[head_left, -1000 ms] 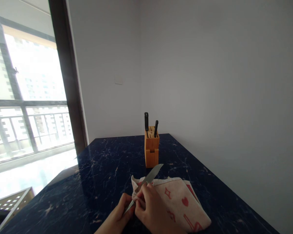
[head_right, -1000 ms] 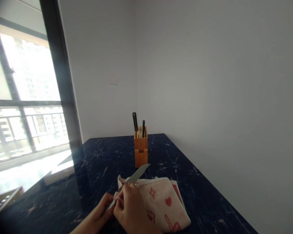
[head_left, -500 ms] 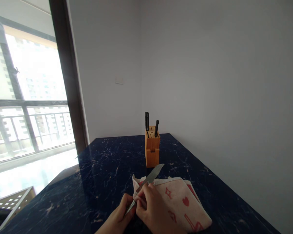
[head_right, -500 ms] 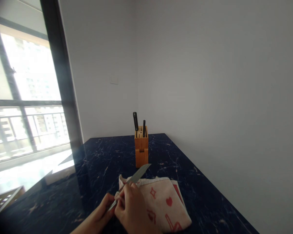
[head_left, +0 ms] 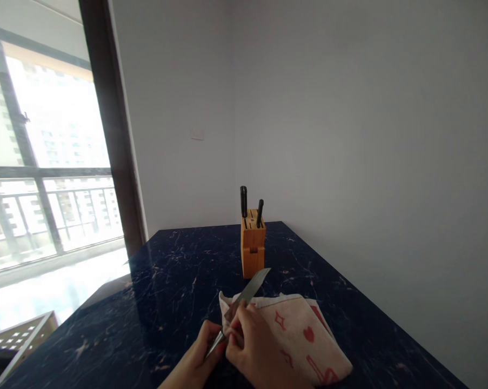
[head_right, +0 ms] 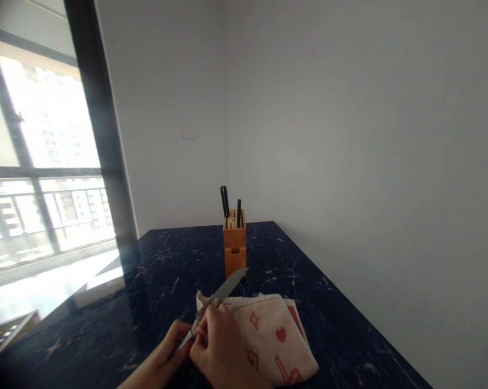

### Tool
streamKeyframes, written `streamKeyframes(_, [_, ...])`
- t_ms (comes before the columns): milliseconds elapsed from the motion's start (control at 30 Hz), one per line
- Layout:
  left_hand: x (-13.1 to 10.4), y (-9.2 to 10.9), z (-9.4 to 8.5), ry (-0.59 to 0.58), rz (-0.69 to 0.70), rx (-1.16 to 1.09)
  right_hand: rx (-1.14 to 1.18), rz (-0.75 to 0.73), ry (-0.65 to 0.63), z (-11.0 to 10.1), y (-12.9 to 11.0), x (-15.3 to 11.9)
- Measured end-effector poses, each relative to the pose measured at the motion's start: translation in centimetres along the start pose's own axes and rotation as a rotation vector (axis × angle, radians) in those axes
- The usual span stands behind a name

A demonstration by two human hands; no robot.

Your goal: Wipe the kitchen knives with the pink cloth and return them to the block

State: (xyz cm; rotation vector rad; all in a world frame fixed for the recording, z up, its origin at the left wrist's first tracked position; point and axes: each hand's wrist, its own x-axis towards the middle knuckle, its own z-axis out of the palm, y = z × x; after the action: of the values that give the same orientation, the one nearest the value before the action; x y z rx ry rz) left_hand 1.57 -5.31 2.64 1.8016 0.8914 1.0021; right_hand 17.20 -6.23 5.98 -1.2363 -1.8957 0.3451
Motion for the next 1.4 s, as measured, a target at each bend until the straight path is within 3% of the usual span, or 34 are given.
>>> streamKeyframes(233, [0.0,1.1,-0.4,0.004,0.001,-0.013,-0.09,-0.031,0.014,-0.1,-0.2,0.0])
streamKeyframes(400, [0.0,0.1,-0.1,0.039,0.001,0.02,-0.069,-0.063,0.043,0.1,0.1,0.0])
streamKeyframes(567, [-0.1,-0.2,0.1,-0.013,-0.001,0.044,-0.108,-0.031,0.007,0.0,-0.2,0.0])
streamKeyframes(800, [0.1,-0.5,-0.1,0.007,-0.011,0.073,-0.084,-0.144,0.083,-0.1,0.3,0.2])
streamKeyframes(933, [0.0,-1.0,-0.2,0.011,-0.039,0.107,-0.093,-0.109,0.125,-0.3,0.4,0.4])
streamKeyframes(1133, [0.2,-0.7,-0.1,-0.02,-0.007,0.025,-0.095,-0.068,0.012,-0.2,0.0,0.1])
streamKeyframes(1400, [0.1,-0.8,-0.1,-0.027,-0.029,0.019,-0.058,-0.038,-0.029,-0.4,0.0,0.1])
